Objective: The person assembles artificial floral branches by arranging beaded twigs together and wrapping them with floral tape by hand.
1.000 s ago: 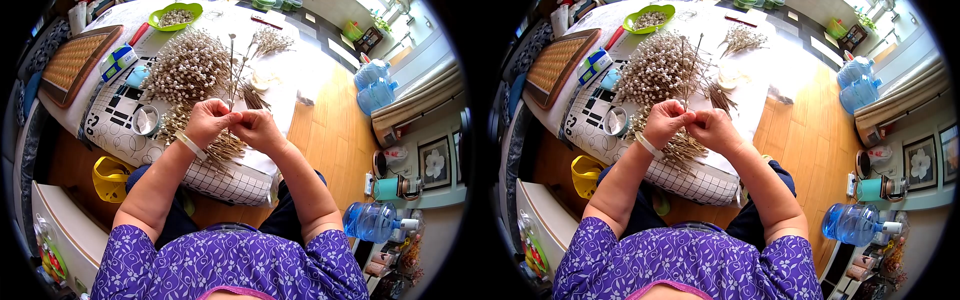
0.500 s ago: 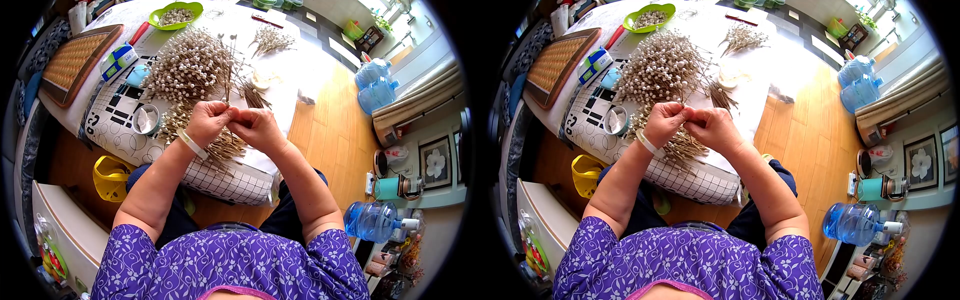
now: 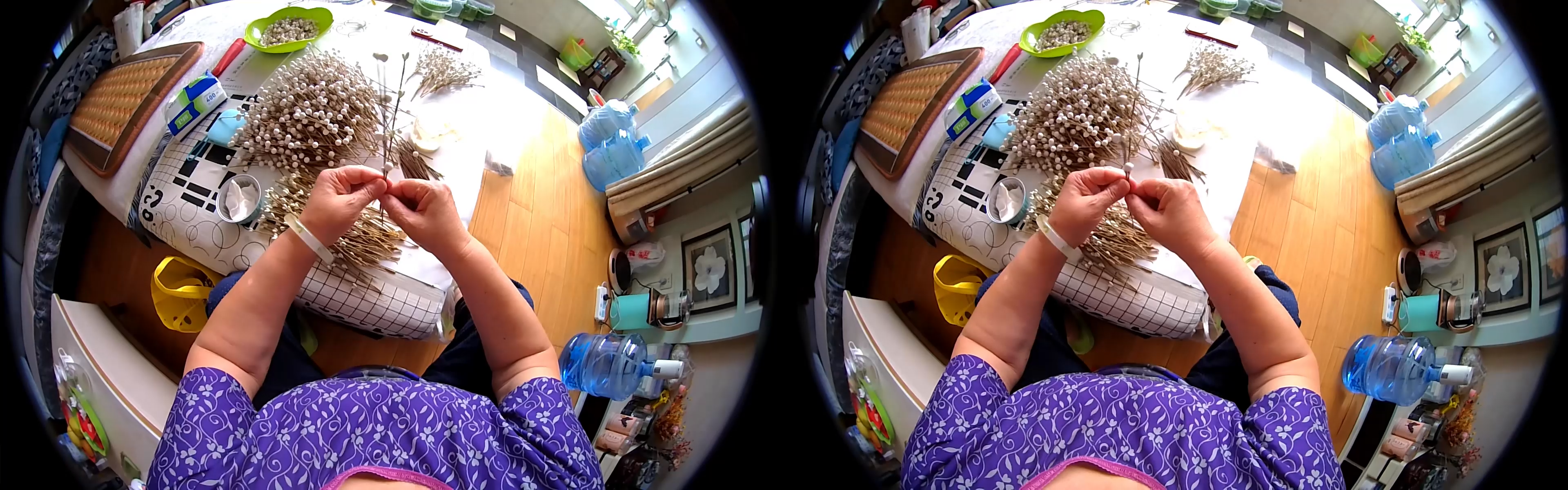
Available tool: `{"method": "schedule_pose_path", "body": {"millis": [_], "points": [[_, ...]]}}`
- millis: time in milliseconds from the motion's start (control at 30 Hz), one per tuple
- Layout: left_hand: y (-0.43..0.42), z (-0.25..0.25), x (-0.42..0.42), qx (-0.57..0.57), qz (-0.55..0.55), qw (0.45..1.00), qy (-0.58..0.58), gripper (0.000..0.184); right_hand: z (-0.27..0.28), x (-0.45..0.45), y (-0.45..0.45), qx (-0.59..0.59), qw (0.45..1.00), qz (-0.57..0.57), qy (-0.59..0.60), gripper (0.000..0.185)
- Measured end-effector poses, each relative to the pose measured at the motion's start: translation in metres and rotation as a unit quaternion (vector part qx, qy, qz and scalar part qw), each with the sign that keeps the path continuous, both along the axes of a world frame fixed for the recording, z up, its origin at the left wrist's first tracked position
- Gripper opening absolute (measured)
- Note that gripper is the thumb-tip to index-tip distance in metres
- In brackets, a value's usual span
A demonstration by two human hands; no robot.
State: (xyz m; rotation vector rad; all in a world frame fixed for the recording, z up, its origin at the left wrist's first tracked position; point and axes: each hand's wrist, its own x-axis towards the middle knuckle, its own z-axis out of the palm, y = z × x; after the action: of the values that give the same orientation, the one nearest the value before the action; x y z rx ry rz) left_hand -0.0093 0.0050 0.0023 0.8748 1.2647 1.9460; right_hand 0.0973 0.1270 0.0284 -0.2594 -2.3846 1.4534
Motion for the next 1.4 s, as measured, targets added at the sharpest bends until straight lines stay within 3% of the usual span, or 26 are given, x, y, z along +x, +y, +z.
{"method": "schedule_pose_path", "body": {"millis": [100, 200, 367, 467, 533, 567, 667, 900, 1133, 1333, 1400], "points": [[0.002, 0.002, -0.001, -0.005, 0.030, 0.999, 0.017, 0.008, -0.008, -0.001, 0.006, -0.048, 0.999, 0.002, 0.016, 0.015], [0.002, 0.001, -0.002, -0.010, 0.050, 0.998, 0.023, 0.008, -0.007, 0.001, 0.008, -0.037, 0.999, 0.011, -0.019, 0.016], [0.004, 0.000, 0.002, -0.022, 0.061, 0.996, 0.053, 0.008, 0.005, 0.002, 0.001, 0.057, 0.998, -0.013, 0.022, 0.011], [0.005, 0.002, 0.005, -0.010, 0.072, 0.994, 0.081, 0.008, -0.001, 0.000, 0.004, 0.053, 0.998, -0.012, 0.042, 0.009], [0.006, 0.008, 0.008, -0.013, 0.004, 1.000, -0.007, 0.010, 0.001, 0.000, 0.005, 0.053, 0.998, -0.003, 0.024, 0.010], [0.005, 0.004, 0.003, -0.023, -0.037, 0.999, 0.013, 0.012, 0.002, 0.000, 0.006, 0.052, 0.999, 0.004, 0.007, 0.011], [0.003, 0.001, -0.002, -0.031, 0.013, 0.999, -0.018, 0.011, 0.000, 0.001, 0.002, -0.047, 0.999, 0.015, 0.004, 0.013], [0.000, 0.004, -0.005, -0.037, -0.010, 0.998, -0.050, 0.012, -0.011, -0.004, 0.007, -0.076, 0.996, 0.050, 0.012, 0.015], [0.003, -0.006, -0.007, -0.003, -0.024, 0.994, -0.108, 0.009, -0.008, -0.004, 0.002, -0.022, 0.999, 0.028, 0.003, 0.013], [0.003, -0.007, -0.007, 0.004, -0.032, 0.992, -0.124, 0.007, -0.005, -0.003, 0.003, -0.104, 0.994, 0.044, 0.009, 0.016], [0.004, -0.004, -0.007, 0.013, -0.034, 0.991, -0.127, 0.008, 0.000, -0.002, 0.006, -0.038, 0.997, 0.038, -0.051, 0.016]]}}
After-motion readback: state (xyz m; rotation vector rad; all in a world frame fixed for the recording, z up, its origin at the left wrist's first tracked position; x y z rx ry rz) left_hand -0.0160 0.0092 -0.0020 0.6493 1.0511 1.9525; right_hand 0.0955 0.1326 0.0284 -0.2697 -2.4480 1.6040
